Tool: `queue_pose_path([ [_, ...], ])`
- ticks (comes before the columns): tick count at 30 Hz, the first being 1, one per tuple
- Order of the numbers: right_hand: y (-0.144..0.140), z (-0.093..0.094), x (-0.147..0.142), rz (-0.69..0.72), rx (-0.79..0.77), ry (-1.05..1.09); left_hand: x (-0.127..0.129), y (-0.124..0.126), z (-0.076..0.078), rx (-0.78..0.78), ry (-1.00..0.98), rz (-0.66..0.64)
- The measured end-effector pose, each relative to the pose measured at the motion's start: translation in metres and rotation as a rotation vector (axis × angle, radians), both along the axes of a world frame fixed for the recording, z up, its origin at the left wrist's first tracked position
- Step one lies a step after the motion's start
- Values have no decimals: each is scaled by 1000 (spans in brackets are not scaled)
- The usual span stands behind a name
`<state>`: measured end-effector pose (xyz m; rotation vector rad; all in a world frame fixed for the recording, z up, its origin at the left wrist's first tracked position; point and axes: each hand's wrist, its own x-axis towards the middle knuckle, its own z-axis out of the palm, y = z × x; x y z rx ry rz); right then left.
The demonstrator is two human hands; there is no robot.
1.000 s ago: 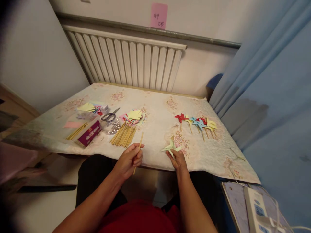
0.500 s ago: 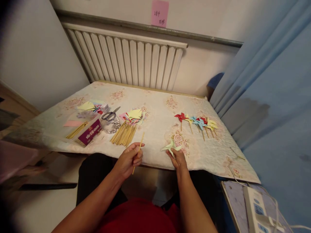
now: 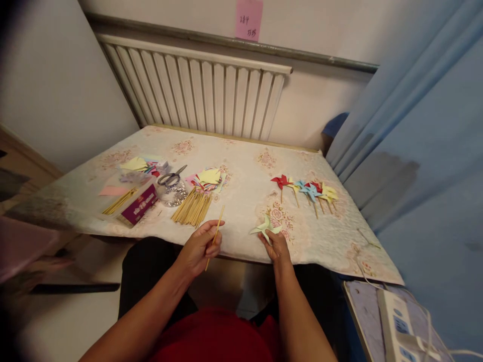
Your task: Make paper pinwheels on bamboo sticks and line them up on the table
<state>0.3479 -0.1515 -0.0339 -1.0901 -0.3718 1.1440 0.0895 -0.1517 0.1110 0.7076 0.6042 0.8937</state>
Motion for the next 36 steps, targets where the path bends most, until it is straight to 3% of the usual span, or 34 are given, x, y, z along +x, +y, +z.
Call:
queue_pose_path([
  [8,-1,1,-1,-29,7,105,0,-1,3,-19,21,-1],
  [36,-1,7,-3,-25,-26,91,1,1,2,-5,-3,-19],
])
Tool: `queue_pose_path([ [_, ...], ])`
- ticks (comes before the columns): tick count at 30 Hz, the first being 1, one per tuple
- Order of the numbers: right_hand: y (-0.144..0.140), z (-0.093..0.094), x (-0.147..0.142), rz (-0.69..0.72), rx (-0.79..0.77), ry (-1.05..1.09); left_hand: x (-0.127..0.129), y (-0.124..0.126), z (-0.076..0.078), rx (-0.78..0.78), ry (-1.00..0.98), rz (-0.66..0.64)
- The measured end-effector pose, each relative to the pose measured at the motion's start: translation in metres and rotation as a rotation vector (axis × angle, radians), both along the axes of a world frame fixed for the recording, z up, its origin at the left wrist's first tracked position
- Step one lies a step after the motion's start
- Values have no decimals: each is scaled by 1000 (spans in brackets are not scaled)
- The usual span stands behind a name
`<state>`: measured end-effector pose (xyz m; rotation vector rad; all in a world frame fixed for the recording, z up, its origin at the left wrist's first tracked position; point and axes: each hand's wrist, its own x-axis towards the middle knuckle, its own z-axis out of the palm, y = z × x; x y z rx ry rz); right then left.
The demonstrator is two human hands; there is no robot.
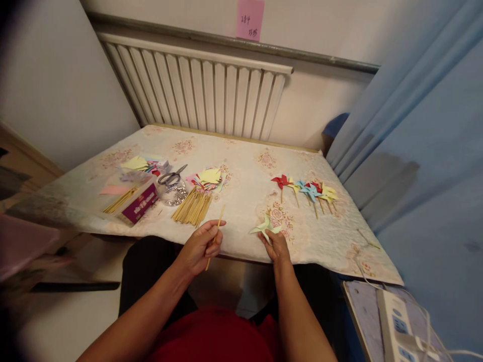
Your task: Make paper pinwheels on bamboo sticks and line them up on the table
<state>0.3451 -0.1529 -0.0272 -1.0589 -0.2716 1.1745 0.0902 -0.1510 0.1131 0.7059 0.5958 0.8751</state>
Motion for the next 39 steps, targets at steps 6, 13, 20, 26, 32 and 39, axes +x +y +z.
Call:
queue_pose_path([
  [6,0,0,-2,-31,0,10,-1,-1,2,6,17,4],
  [13,-4,20,-12,-60,-71,17,-4,-3,5,16,31,17],
  [20,-14,105,-51,77,173,-32,-4,-10,6,22,49,19],
  [26,-32,160,-88,291,407,-453,-4,-14,8,34,59,7],
  [32,-51,189,-107,275,656,-1085,-3,-19,13,69,64,-18],
  [39,-52,193,-112,131,725,-1320,-2,-24,14,81,26,-60],
])
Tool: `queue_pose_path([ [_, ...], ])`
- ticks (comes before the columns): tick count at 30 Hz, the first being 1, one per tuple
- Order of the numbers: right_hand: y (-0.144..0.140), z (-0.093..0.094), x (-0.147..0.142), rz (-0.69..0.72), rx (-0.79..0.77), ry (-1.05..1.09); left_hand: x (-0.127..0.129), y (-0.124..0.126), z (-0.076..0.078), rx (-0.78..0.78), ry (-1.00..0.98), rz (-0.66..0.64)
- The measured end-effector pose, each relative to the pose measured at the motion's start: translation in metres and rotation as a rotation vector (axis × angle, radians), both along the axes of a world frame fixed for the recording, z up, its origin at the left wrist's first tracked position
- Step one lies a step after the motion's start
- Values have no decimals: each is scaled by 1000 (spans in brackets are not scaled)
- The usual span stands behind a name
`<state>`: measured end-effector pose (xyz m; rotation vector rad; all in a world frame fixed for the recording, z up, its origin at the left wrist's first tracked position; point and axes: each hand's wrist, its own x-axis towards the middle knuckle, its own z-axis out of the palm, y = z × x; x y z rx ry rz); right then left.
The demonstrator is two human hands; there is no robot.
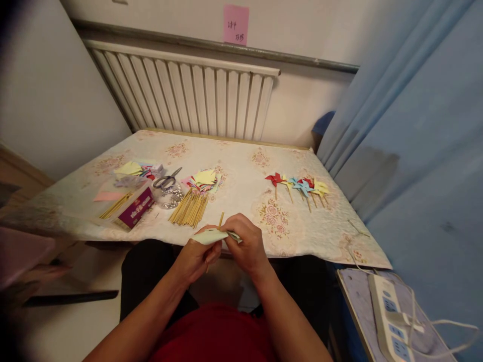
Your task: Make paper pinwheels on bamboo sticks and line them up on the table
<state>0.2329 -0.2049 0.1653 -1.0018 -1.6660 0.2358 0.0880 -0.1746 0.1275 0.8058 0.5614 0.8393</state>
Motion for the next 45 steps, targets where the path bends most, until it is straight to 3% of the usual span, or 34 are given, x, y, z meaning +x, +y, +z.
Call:
queue_pose_path([
  [15,1,-7,-2,-100,190,-48,0,-2,1,77,35,-27],
  [45,3,-9,-3,-97,173,-8,-1,1,-7,111,57,-51],
])
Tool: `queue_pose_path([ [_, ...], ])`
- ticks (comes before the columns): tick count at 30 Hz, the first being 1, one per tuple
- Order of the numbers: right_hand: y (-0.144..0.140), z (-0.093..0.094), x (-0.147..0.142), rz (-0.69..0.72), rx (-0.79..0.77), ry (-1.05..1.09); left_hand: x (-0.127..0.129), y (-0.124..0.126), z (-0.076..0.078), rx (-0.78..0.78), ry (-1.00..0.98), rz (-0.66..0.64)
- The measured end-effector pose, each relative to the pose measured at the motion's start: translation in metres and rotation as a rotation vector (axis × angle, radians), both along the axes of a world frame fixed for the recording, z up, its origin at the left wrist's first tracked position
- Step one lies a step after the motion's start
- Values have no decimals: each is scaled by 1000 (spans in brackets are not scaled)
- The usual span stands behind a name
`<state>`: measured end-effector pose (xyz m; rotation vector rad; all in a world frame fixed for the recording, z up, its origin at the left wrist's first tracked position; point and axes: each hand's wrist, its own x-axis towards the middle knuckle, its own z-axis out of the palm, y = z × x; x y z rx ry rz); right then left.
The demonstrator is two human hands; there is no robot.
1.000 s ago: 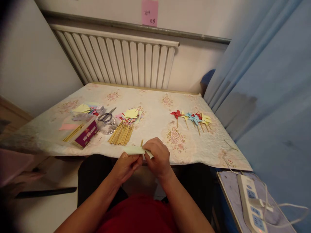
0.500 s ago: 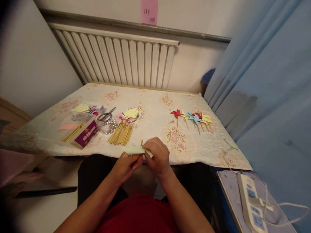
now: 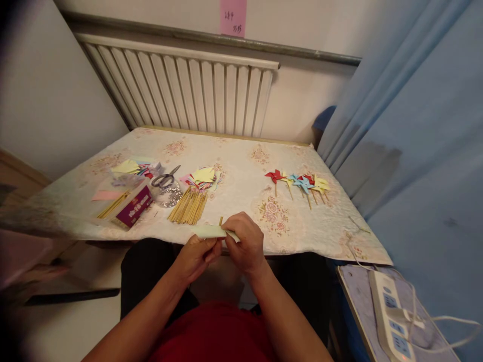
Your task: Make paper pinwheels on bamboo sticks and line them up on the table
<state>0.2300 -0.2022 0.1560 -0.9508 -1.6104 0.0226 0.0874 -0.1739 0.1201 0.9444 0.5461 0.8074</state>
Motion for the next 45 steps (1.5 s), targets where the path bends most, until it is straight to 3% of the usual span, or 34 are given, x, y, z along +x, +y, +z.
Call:
queue_pose_path([
  [10,1,-3,1,22,-11,8,1,2,-4,31,-10,-41],
  [21,-1,2,-4,21,-79,113,2,1,-5,28,-30,-3],
  [34,-3,4,-4,32,-290,226,0,5,-7,78,13,31],
  [45,0,-2,-8,-33,-199,121,2,2,-4,-20,-15,60],
])
